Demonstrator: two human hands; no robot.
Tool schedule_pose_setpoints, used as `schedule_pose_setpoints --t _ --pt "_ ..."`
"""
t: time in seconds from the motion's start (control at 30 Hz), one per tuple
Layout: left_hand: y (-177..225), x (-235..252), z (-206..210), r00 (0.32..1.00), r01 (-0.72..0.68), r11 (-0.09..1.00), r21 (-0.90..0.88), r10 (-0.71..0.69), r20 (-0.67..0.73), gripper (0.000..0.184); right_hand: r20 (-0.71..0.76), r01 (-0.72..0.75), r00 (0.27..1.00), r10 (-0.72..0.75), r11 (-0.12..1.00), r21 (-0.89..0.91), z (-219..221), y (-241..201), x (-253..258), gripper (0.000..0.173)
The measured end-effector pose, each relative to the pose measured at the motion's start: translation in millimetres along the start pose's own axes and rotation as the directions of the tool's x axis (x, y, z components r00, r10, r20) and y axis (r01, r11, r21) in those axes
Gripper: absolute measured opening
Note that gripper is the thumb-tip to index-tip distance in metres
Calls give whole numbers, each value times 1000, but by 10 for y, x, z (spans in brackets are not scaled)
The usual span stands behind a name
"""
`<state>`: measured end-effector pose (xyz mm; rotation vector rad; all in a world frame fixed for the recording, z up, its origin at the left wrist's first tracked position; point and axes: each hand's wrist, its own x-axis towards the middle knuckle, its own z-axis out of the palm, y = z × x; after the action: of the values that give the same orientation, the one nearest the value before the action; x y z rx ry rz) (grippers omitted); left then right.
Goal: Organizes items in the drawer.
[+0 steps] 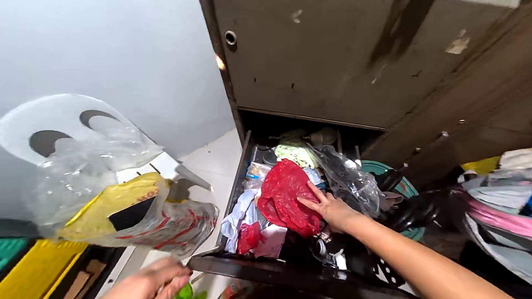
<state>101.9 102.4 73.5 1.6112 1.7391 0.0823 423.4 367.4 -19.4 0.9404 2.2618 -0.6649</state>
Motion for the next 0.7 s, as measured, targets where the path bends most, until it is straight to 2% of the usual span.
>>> schedule_pose_setpoints --t 0.07,0.13,0.17,0.2,0.27,0.3,0.33,0.37,0.4,0.47,0.5,0.53,0.57,0.6,0.67,0.7 --pt "103 83 -209 986 -90 996 -6 88 -141 37 6 -6 1000 6 999 -43 122 -14 367 92" --pt "193 191 -251 961 -147 986 79 162 -224 36 33 6 999 -7 1000 8 120 -128 546 53" --pt "215 287 -215 945 -176 975 137 206 -253 40 58 52 997 -54 998 46 80 -233 570 41" --pt "215 428 -154 925 -207 960 189 255 -281 49 52 143 988 -149 984 105 20 -357 547 36" --pt "251 813 -37 920 -245 949 199 292 -260 85 -73 389 920 -384 884 259 -119 -599 377 30" --pt "303 1028 5 948 -240 958 157 266 -173 103 -167 500 866 -472 802 326 -165 -695 277 28" --pt "341 1252 66 965 -243 964 108 252 -76 112 -226 570 821 -524 729 380 -215 -768 188 27" --pt "359 1458 154 965 -263 963 54 263 10 109 -240 603 795 -557 682 415 -272 -799 115 26" --pt "367 1611 245 953 -288 957 -31 290 83 92 -184 595 792 -582 669 445 -357 -780 49 25" --pt "430 1723 278 905 -320 936 -147 348 244 40 43 521 783 -621 692 499 -528 -565 16 23" --pt "511 1692 228 874 -304 942 -144 335 351 31 149 475 754 -640 688 549 -605 -397 50 25" --pt "591 1641 195 846 -283 949 -137 314 430 30 187 436 727 -660 655 618 -649 -207 120 33" --pt "665 1578 191 828 -267 954 -133 298 475 32 188 368 744 -641 629 685 -689 -41 209 42" --pt "725 1522 223 822 -254 959 -124 282 494 33 153 297 812 -563 625 722 -734 60 304 47" --pt "846 1440 303 842 -236 968 -85 247 479 43 14 181 962 -272 676 715 -810 68 601 40" --pt "913 1415 329 854 -235 969 -72 241 461 52 -72 149 988 -139 703 695 -807 24 823 37"
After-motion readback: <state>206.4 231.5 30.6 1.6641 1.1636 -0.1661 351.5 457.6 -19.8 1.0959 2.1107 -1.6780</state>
